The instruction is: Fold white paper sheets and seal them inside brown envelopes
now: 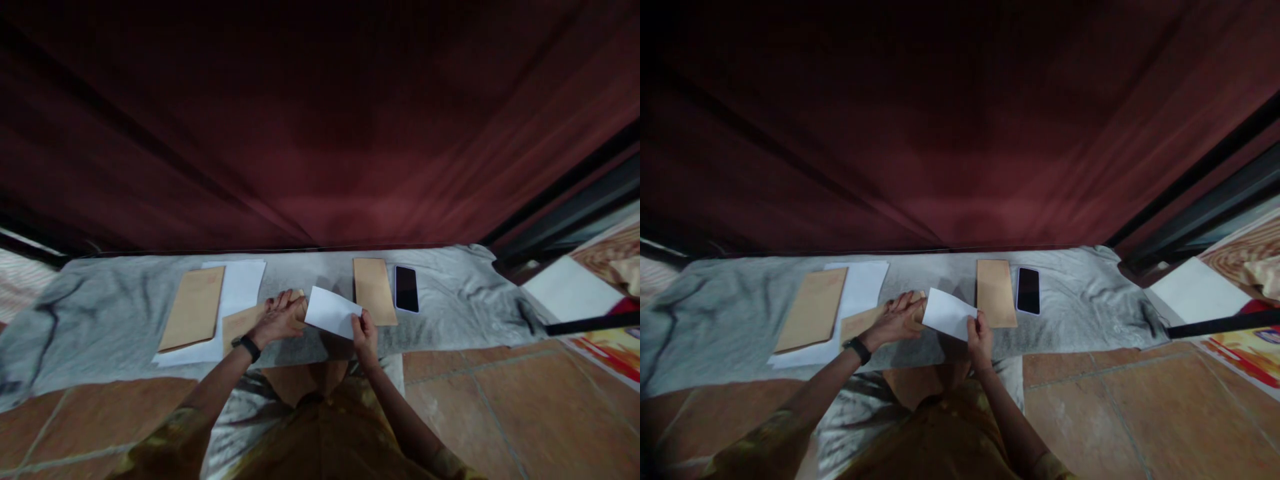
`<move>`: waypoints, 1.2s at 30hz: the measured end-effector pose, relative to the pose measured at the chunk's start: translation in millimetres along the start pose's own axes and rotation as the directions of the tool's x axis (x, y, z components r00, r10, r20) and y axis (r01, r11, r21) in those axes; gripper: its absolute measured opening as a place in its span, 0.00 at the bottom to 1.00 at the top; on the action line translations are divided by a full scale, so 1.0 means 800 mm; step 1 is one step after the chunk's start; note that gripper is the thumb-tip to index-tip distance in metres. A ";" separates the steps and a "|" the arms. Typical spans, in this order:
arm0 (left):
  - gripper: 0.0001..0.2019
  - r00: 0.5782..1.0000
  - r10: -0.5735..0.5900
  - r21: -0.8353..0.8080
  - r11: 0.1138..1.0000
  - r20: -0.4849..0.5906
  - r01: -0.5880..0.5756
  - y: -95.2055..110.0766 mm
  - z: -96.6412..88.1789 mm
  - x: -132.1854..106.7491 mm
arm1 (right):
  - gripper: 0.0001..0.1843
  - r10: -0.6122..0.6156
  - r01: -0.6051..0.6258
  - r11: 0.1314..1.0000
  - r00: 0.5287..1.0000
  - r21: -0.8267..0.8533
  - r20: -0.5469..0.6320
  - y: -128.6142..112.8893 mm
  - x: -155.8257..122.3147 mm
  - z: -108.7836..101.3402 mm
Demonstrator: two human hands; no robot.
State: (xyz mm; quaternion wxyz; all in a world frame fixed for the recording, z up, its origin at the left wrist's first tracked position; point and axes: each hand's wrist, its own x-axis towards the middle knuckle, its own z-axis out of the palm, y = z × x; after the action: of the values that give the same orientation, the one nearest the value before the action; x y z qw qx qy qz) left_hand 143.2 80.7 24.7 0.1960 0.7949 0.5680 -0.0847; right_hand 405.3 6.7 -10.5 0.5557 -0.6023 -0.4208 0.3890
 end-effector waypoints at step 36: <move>0.65 0.993 -0.022 -0.108 0.994 -0.120 0.009 0.010 0.001 0.002 | 0.10 -0.146 0.217 0.945 0.950 -0.245 0.276 -0.010 0.082 0.032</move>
State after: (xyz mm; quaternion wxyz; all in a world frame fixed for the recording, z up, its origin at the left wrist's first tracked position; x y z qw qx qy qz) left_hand 151.5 79.8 25.0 0.2028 0.7825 0.5887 -0.0072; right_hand 402.9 77.4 -4.5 0.4429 -0.5763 -0.5919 0.3483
